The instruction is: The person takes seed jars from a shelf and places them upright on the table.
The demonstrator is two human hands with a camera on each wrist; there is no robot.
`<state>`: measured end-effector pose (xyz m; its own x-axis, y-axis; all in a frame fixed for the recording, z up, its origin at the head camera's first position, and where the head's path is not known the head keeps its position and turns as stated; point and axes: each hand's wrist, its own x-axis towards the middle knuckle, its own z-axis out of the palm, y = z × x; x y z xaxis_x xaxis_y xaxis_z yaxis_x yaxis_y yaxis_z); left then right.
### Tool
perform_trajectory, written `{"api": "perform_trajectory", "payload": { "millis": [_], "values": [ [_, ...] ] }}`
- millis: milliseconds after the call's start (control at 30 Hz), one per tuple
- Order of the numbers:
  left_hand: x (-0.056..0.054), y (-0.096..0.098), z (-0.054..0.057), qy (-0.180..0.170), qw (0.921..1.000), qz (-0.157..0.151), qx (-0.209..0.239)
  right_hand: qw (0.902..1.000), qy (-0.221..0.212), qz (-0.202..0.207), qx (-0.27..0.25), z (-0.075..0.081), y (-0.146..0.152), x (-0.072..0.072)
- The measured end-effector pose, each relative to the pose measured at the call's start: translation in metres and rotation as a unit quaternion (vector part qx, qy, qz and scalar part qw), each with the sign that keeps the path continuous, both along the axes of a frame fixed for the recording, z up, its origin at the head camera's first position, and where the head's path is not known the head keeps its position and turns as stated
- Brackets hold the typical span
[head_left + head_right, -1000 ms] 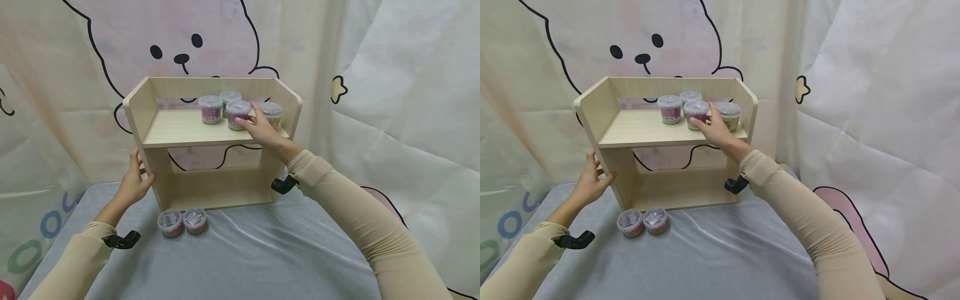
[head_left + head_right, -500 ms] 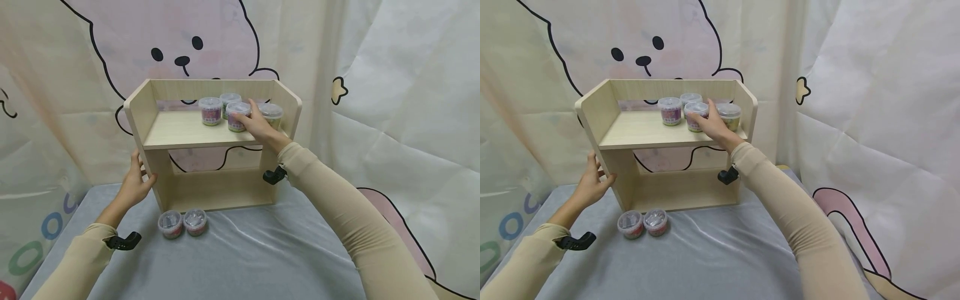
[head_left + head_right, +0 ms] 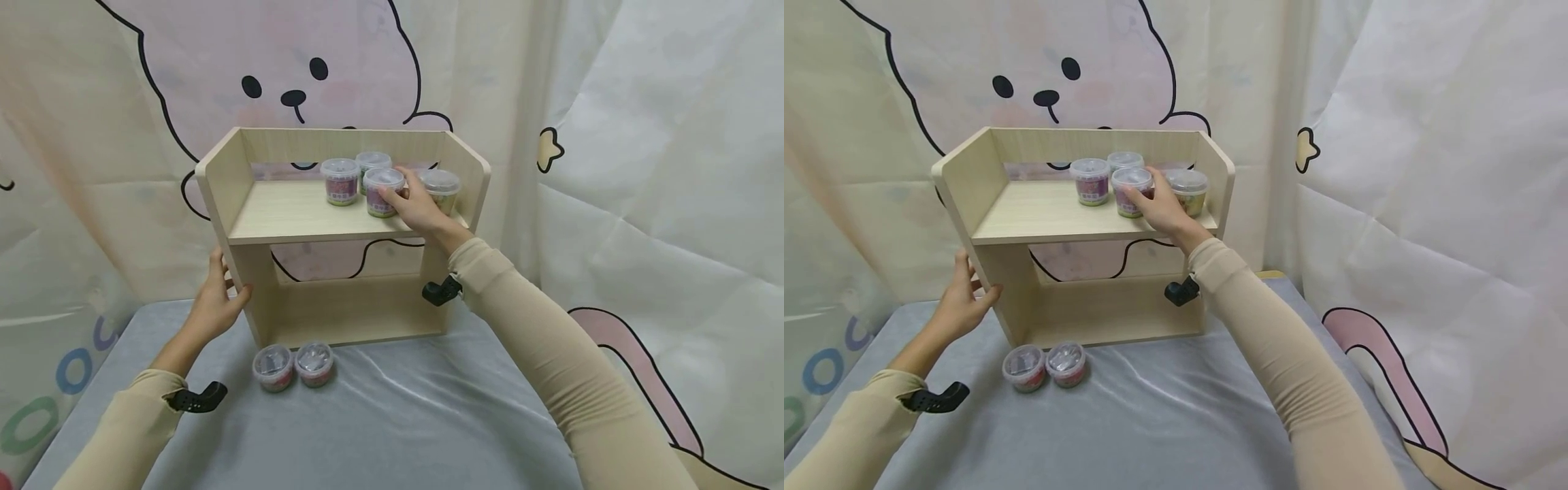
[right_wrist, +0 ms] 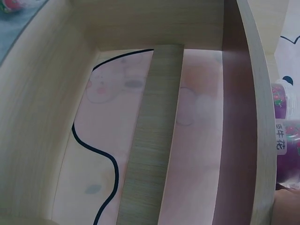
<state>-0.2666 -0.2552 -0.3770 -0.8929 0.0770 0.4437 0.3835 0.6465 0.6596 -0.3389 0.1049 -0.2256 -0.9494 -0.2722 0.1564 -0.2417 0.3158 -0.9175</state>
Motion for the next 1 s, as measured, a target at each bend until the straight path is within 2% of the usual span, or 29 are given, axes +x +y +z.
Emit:
{"api": "perform_trajectory", "payload": {
  "millis": [200, 467, 733, 1000],
  "values": [
    [0.003, 0.002, 0.000, -0.003, 1.0000, -0.006, -0.006, 1.0000, 0.007, 0.001, -0.005, -0.004, 0.003, 0.005],
    [-0.002, 0.000, 0.001, -0.002, 1.0000, -0.010, 0.001, 0.9960, 0.038, -0.007, -0.080, -0.004, -0.005, 0.009],
    [-0.001, -0.001, 0.001, -0.015, 0.9998, -0.009, -0.007, 0.9919, 0.070, -0.015, -0.105, 0.002, 0.004, 0.027],
    [0.000, -0.004, 0.003, -0.010, 0.9998, -0.018, 0.000, 0.9927, 0.092, 0.018, -0.076, -0.003, 0.006, 0.047]
  ]
}}
